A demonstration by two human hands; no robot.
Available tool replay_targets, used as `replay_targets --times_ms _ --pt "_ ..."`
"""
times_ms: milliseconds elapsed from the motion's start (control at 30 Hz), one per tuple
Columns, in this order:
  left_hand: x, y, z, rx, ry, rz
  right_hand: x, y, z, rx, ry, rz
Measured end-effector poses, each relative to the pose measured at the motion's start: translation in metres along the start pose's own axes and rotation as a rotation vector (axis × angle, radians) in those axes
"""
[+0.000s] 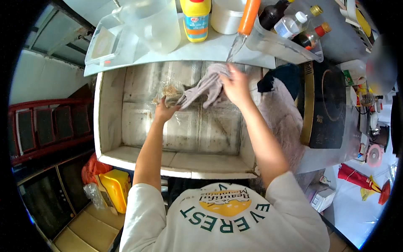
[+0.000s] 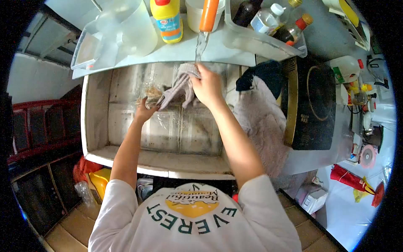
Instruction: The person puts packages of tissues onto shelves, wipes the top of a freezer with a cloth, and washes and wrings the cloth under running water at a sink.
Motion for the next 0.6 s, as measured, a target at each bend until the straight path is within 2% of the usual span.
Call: replay_targets --times_ms 67,100,133,200,233,267,333,367,400,500,533,600 --pt "0.021 0.005 -0.006 0.084 0.090 0.152 -0.120 -0.012 -0.062 0.530 0.270 -0.380" --pt "0.020 0.007 -0.003 0.054 0.106 0.106 -0.119 -0.018 -0.058 0.523 0.218 -0.274" --pt "0.022 0.008 -0.004 0.008 0.240 0.025 -0.114 -0.025 -0.056 0.381 0.388 -0.096" --pt "-0.003 0.026 0.008 0.040 0.381 -0.072 -0.056 -0.020 -0.039 0.432 0.167 -0.162" --pt "-0.009 0.028 0.008 0.079 0.450 -0.128 -0.063 -0.019 -0.038 0.349 -0.179 -0.160" --pt "-0.027 0.038 0.015 0.100 0.382 -0.101 -0.059 -0.021 -0.032 0.217 -0.052 -0.148" --pt "-0.044 0.023 0.010 0.176 0.322 -0.238 -0.113 -0.013 -0.087 0.784 0.598 -0.397" --pt "-0.062 0.032 0.012 0.180 0.222 -0.266 -0.129 -0.010 -0.097 0.989 0.756 -0.314" --pt "-0.089 0.032 0.018 0.159 0.127 -0.313 -0.109 -0.022 -0.088 0.967 0.775 -0.297" --pt "-0.166 0.034 0.014 -0.091 0.010 -0.752 -0.043 -0.026 -0.055 0.777 0.593 0.023" --pt "-0.185 0.030 0.002 0.007 0.119 -0.735 -0.018 -0.024 -0.043 0.800 0.545 0.040" --pt "-0.199 0.011 -0.025 0.265 0.132 -0.552 0.010 -0.029 -0.012 0.722 0.590 0.076"
Point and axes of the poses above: each hand's wrist, its own y-axis away from the middle knuckle, its own z-axis out of the back of the hand, x = y × z, the point moved 8 cm from there along -y, towards the middle knuckle, and after that the axes turned 14 degrees about x, right-handed, at the moved point
